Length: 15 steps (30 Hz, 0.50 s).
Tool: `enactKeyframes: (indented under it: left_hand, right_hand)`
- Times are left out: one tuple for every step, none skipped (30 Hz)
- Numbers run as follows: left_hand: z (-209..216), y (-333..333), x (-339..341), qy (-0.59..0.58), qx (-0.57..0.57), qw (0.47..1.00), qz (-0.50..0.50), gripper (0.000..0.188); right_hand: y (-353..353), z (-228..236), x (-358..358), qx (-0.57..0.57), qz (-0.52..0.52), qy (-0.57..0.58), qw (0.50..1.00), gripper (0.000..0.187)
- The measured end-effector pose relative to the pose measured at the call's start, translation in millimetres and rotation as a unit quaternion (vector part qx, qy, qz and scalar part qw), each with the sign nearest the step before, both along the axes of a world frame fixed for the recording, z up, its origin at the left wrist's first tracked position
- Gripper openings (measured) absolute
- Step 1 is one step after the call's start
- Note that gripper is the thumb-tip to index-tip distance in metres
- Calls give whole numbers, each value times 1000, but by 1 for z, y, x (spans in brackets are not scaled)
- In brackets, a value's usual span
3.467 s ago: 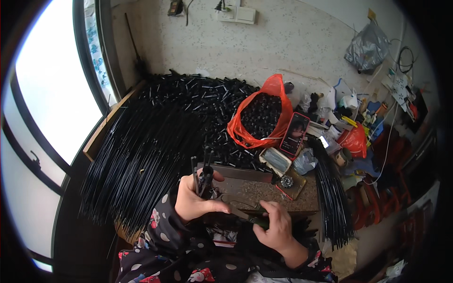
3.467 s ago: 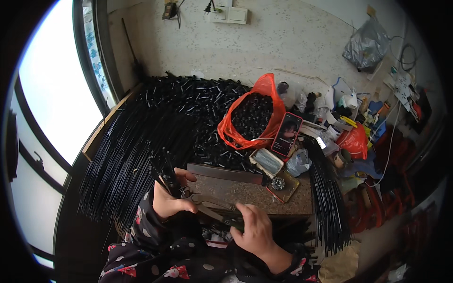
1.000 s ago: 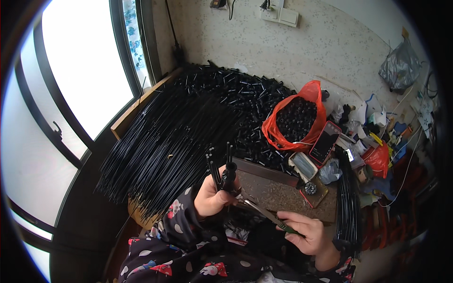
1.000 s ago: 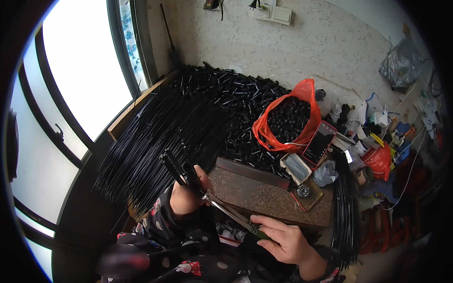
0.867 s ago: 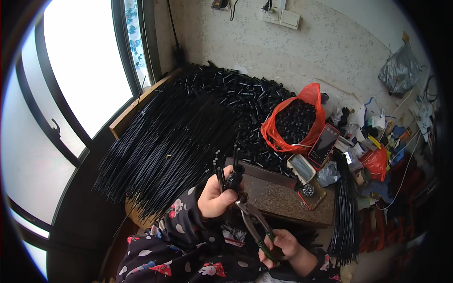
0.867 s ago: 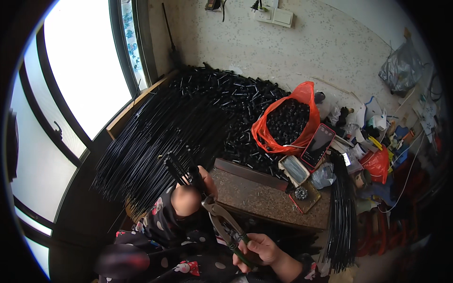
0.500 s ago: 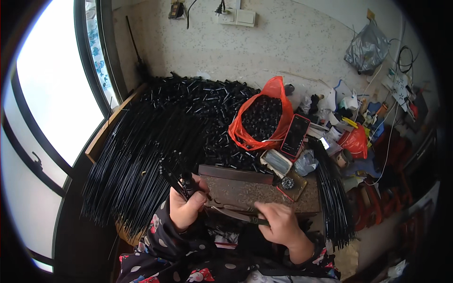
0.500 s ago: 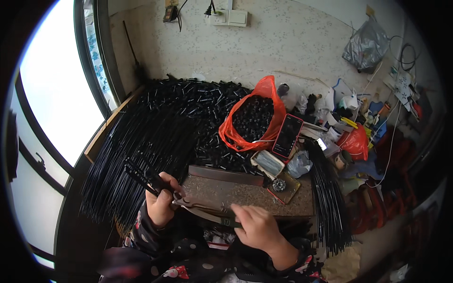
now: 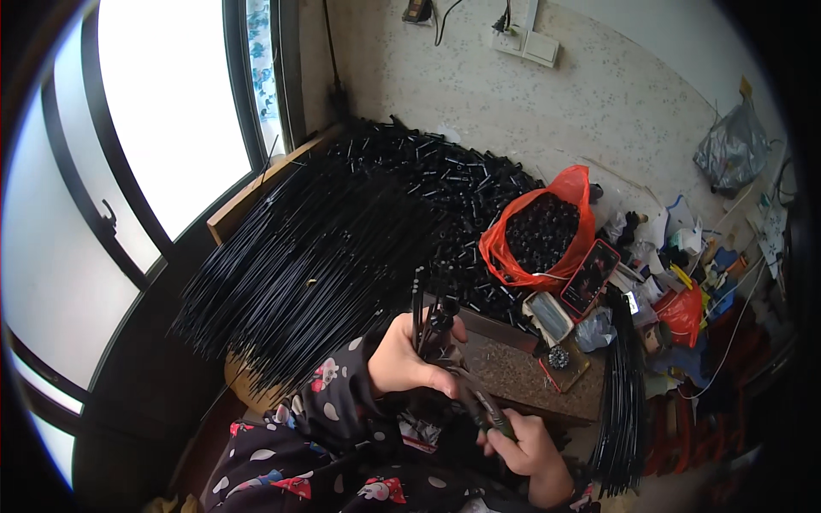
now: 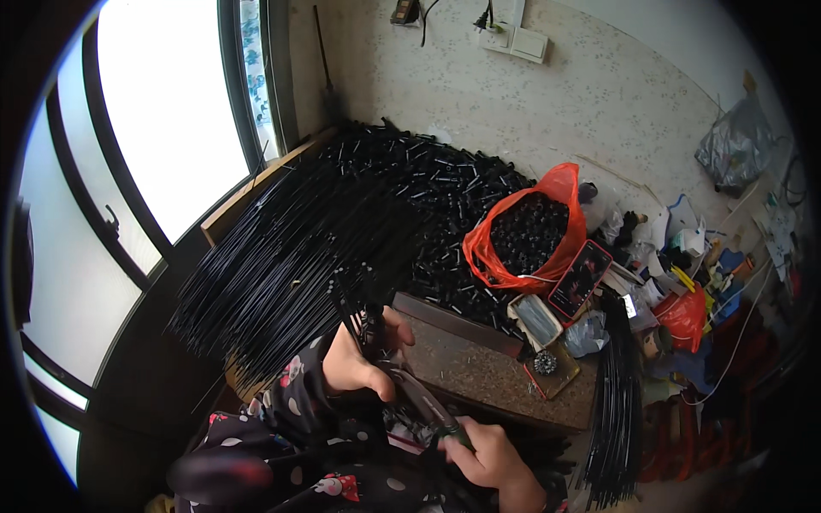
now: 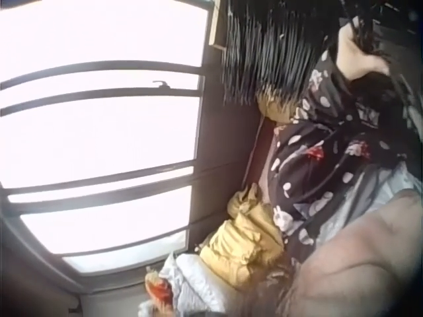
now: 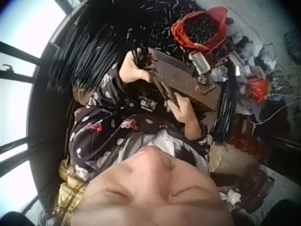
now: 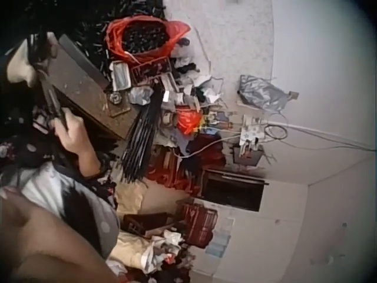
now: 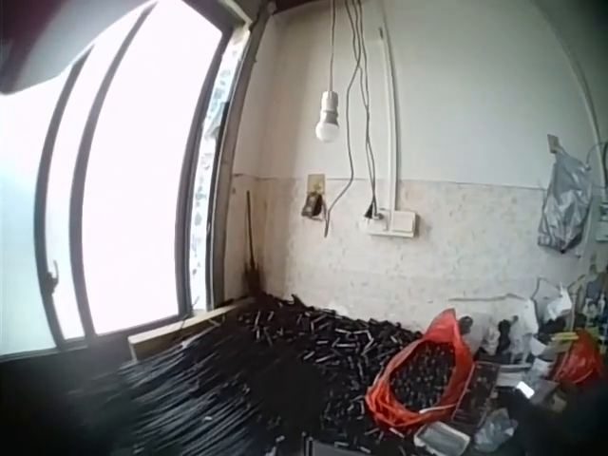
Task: Assembling black cables by attaching small plastic components to the ends using a specialized crimping tool.
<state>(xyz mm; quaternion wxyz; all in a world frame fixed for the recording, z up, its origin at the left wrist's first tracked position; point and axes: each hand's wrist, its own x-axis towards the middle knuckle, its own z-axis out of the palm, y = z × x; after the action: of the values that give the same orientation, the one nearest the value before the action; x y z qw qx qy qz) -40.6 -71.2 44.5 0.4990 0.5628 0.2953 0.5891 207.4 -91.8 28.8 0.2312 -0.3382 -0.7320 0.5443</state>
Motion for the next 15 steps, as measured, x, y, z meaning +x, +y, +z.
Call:
enactKeyframes:
  left_hand:
    - [-4,4,1,13,16,999,-31,55]
    - [-6,7,2,25,33,997,-63,57]
    - [-6,7,6,14,9,998,-68,60]
    - [-5,9,9,12,8,997,-74,60]
    - [-3,12,11,40,41,997,-48,59]
    - [-2,9,9,73,70,995,-8,58]
    - [0,7,9,72,68,995,-10,58]
    - [2,5,9,69,60,996,11,58]
    - [2,5,10,66,53,996,30,57]
    - [1,7,9,62,74,995,37,56]
    - [-2,8,8,60,72,995,35,56]
    - [-4,12,7,34,55,998,14,55]
    - [-8,16,6,8,37,999,-7,55]
    - [-14,20,5,-1,20,999,-34,55]
    - [-6,9,3,11,14,999,-28,54]
  right_hand:
    - [-3,-9,-2,-262,69,126,954,22]
    - [-3,-29,-1,-395,142,180,890,28]
    - [1,-42,-5,-516,211,232,798,34]
    - [2,-48,-8,-493,227,228,808,32]
    - [3,-47,-8,-400,192,157,882,32]
    - [8,-33,-17,-304,167,81,935,34]
    - [8,-21,-20,-158,83,2,984,42]
    - [11,-23,-20,49,-9,-16,999,45]
    - [14,-26,-18,253,-101,-34,961,47]
    - [18,-29,-12,398,-152,-79,901,53]
    - [23,-22,-8,472,-166,-101,860,50]
    - [27,-13,-6,545,-179,-123,810,47]
    - [18,-13,-7,475,-144,-126,859,43]
    - [8,-21,-13,356,-98,-84,926,36]
    - [-6,-34,-18,71,-34,-17,997,29]
